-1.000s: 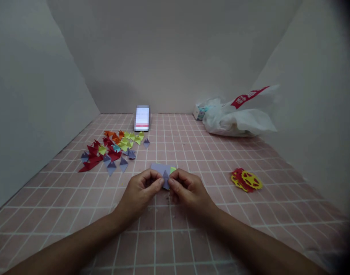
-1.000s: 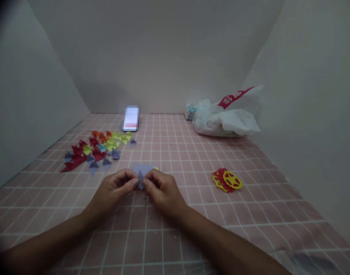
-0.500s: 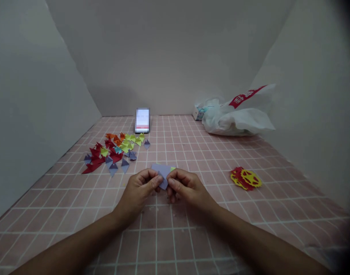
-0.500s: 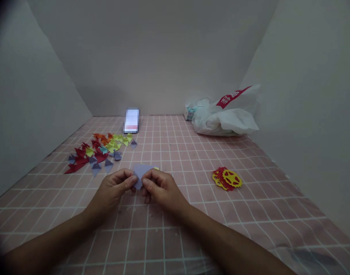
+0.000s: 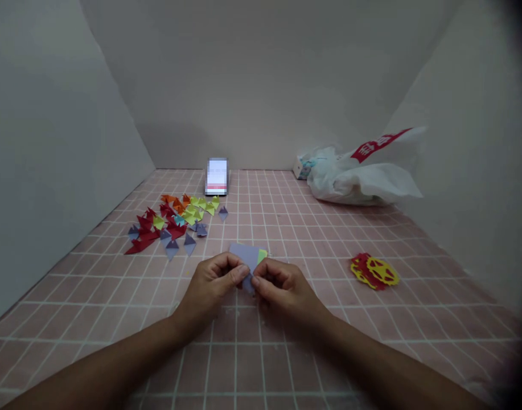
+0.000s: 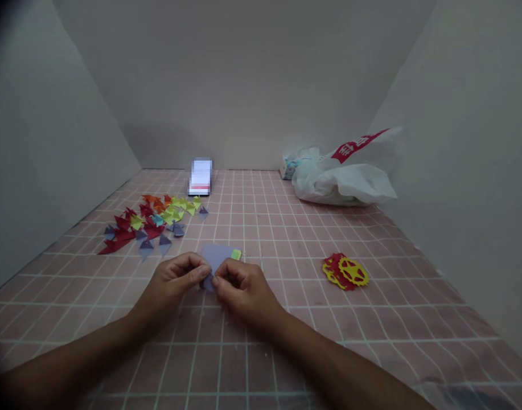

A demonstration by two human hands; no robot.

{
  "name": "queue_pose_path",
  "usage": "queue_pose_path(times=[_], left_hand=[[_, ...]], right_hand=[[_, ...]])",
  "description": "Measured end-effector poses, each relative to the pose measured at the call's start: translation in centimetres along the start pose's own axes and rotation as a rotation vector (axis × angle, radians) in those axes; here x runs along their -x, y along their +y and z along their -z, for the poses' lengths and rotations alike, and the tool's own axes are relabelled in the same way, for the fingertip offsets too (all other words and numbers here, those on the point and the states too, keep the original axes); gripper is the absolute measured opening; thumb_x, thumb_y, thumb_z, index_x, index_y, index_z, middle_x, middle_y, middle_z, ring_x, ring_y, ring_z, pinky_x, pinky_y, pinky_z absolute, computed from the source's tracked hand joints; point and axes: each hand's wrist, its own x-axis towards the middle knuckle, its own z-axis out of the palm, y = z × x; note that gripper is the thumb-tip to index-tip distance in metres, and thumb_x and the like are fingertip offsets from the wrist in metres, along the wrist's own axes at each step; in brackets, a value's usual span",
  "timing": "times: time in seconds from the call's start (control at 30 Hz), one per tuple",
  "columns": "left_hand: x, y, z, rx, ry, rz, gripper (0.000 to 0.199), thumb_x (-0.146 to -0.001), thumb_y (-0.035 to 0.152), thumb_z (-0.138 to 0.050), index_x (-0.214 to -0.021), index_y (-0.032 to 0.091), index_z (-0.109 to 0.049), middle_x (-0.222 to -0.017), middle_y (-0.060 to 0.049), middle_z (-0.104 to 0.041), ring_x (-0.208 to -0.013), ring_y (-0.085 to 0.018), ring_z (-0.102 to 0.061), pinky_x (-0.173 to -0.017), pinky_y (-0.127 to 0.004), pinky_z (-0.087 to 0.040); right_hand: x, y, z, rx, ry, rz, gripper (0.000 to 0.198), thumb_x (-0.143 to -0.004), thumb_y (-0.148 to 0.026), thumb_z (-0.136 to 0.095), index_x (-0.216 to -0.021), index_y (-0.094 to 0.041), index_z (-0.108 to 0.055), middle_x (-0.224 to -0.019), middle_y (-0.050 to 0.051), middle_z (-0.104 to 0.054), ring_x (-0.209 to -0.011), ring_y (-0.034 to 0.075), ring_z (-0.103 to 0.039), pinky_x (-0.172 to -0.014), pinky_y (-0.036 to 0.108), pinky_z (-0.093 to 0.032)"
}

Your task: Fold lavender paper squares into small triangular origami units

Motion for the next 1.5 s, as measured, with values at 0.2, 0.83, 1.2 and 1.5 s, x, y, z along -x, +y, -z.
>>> queue_pose_path(times=[0.2,0.83,1.2,1.5], left_hand=[[0.0,0.0,0.1,0.005,-0.01,0.0,0.023,-0.086,0.035,-0.061,-0.072,0.017,-0.062,-0.065,0.002,-0.057,-0.063,-0.012,-0.051,-0.063,-0.025,-0.042],[-0.3,-0.2,0.1,-0.098,-0.051,-0.062,0.024,-0.085,0.037,-0.061,-0.072,0.017,-0.06,-0.065,0.001,-0.057,-0.063,-0.013,-0.053,-0.062,-0.025,-0.043],[-0.2,1.0,-0.1,-0.293,-0.222,-0.178,0.019,-0.078,0.029,-0.06,-0.064,0.017,-0.058,-0.057,0.003,-0.056,-0.055,-0.012,-0.05,-0.054,-0.023,-0.038],[4.0,4.4,-0.9,-0.056,-0.197,-0.236,0.025,-0.087,0.039,-0.057,-0.076,0.016,-0.055,-0.071,-0.002,-0.062,-0.063,-0.013,-0.057,-0.064,-0.028,-0.046]], right_hand=[[0.2,0.4,-0.3,-0.072,-0.011,-0.056,0.022,-0.087,-0.031,-0.06,-0.069,-0.02,-0.053,-0.054,-0.004,-0.055,-0.047,0.01,-0.048,-0.047,0.023,-0.037],[0.1,1.2,-0.3,-0.037,0.006,0.013,0.026,-0.09,-0.038,-0.061,-0.073,-0.019,-0.057,-0.059,-0.003,-0.057,-0.05,0.01,-0.051,-0.05,0.023,-0.039],[-0.1,-0.1,-0.3,-0.125,-0.005,0.07,0.04,-0.08,-0.053,-0.07,-0.07,-0.019,-0.051,-0.057,-0.005,-0.055,-0.045,0.008,-0.051,-0.044,0.02,-0.042],[2.5,-4.9,-1.4,-0.069,0.06,0.193,0.036,-0.086,-0.048,-0.064,-0.068,-0.018,-0.053,-0.05,-0.005,-0.057,-0.04,0.009,-0.051,-0.039,0.02,-0.043]])
